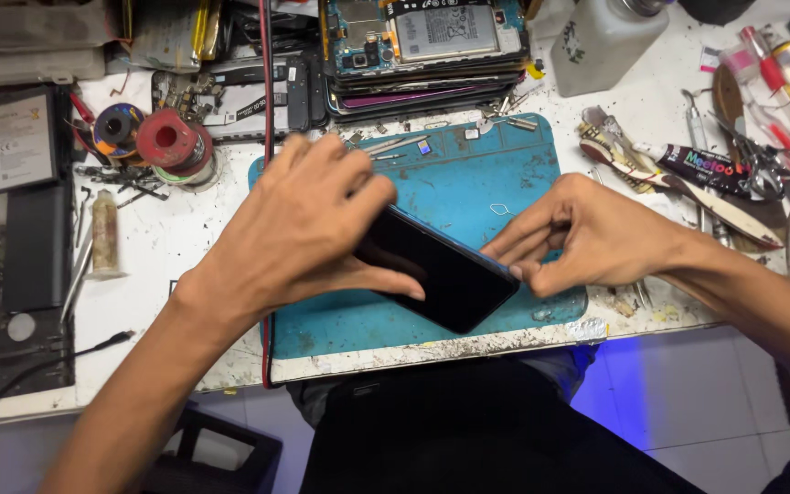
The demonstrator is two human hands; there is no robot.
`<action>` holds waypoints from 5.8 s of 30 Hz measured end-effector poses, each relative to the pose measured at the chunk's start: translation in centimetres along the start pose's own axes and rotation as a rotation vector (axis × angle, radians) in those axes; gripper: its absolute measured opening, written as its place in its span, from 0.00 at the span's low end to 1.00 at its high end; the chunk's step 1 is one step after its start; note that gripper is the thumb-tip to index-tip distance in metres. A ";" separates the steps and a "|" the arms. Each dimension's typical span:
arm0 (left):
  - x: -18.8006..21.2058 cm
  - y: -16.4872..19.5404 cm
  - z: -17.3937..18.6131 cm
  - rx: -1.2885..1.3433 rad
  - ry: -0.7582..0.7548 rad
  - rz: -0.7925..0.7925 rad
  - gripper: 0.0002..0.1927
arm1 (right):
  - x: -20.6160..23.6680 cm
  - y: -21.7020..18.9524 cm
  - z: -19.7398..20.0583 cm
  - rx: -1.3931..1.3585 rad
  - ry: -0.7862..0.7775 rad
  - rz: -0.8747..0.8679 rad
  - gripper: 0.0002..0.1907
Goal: The person holds a blue Realme smartphone, pries open the back cover by hand, and separates the rear housing to expose the internal battery. They then use a screwdriver to unscrew components from the exposed phone chassis on the work mat.
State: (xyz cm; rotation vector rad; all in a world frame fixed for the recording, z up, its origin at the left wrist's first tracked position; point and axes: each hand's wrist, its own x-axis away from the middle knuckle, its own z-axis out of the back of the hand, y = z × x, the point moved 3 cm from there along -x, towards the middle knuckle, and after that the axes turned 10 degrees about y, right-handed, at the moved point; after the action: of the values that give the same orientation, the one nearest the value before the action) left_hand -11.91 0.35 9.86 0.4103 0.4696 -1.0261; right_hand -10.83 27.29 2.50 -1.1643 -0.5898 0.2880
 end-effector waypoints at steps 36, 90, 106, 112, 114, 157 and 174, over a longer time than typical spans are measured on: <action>4.6 0.4 -7.2 1.180 0.805 1.005 0.29 | -2.3 -3.2 -5.0 0.104 0.205 0.347 0.15; 4.6 0.9 -7.2 0.965 0.692 1.100 0.25 | -3.6 -3.0 -4.3 0.095 0.279 0.363 0.08; 4.0 1.2 -7.2 0.941 0.560 1.063 0.27 | -3.6 -3.4 -3.2 -0.122 0.252 0.398 0.34; 3.7 1.5 -7.5 1.128 0.464 1.029 0.33 | -3.2 -3.9 -2.6 -0.168 0.207 0.573 0.44; 3.5 1.5 -7.5 1.084 0.458 0.975 0.34 | -3.3 -3.8 -2.5 -0.201 0.198 0.581 0.42; 0.9 1.8 -6.8 0.584 0.089 0.892 0.43 | -3.5 -1.3 1.4 -0.257 0.305 0.304 0.09; -1.2 0.5 -7.7 0.481 -0.183 0.780 0.44 | -3.6 1.8 1.5 -0.322 0.235 0.124 0.10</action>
State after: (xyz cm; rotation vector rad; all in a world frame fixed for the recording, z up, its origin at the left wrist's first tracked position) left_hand -13.36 5.49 4.22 0.8386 -0.1252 -0.3919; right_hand -14.45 27.35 0.18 -1.5248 -0.3654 0.1606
